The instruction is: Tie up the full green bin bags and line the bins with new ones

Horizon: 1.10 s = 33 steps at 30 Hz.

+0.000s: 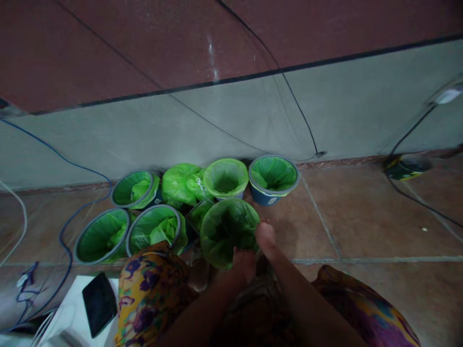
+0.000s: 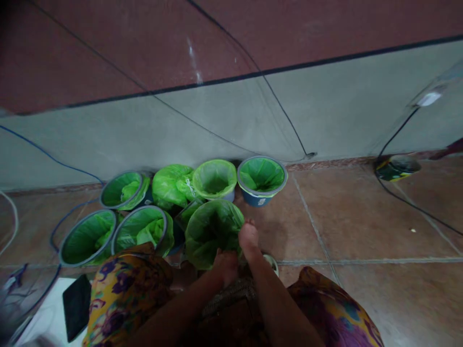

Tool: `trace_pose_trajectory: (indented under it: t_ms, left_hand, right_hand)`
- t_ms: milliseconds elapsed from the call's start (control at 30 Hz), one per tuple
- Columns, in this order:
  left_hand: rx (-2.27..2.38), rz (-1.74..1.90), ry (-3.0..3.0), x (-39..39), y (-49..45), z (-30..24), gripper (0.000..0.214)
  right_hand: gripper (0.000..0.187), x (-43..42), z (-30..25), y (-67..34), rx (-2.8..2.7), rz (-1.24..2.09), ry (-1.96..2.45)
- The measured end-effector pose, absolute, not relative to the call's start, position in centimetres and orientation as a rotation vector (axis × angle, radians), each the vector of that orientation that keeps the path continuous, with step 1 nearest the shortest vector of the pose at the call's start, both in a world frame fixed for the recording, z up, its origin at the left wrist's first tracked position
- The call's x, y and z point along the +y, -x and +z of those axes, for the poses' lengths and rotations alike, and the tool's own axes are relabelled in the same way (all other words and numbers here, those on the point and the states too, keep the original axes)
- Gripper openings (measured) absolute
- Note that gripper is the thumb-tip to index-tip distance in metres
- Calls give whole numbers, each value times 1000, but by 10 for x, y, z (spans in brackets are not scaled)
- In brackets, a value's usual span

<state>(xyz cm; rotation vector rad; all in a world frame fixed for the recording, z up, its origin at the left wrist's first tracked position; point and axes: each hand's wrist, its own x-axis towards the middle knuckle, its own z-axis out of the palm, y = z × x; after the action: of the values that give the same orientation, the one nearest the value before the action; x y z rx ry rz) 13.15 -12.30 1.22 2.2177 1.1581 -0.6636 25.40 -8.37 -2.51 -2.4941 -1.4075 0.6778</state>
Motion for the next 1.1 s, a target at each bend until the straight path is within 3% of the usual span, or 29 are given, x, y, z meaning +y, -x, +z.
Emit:
trace_pose_trajectory:
  t_ms: [133, 267, 367, 433, 567, 700, 867, 1100]
  left_hand:
    - [1006, -724, -2408, -118, -101, 15, 34]
    - [909, -794, -2605, -110, -56, 23, 35]
    - [928, -816, -2510, -88, -43, 34, 35]
    - [1051, -643, -2364, -67, -53, 39, 47]
    - [1483, -181, -2135, -27, -101, 26, 49]
    - [1614, -162, -2012, -9, -143, -4, 58]
    - [1596, -290, -2017, -2, -164, -29, 35]
    - [1497, -421, -2067, 9, -160, -54, 26]
  right_hand:
    - [31, -107, -18, -240, -1307, 708, 2535]
    - [51, -137, -18, -232, -1093, 679, 2467]
    - [56, -147, -20, -242, -891, 654, 2377]
    - [55, -143, -22, -252, -837, 668, 2328]
    - [50, -119, -21, -266, -839, 700, 2308]
    - [47, -91, -21, -267, -864, 753, 2175]
    - [45, -71, -27, -262, -793, 816, 2048]
    - [45, -71, -34, -247, -890, 841, 1980]
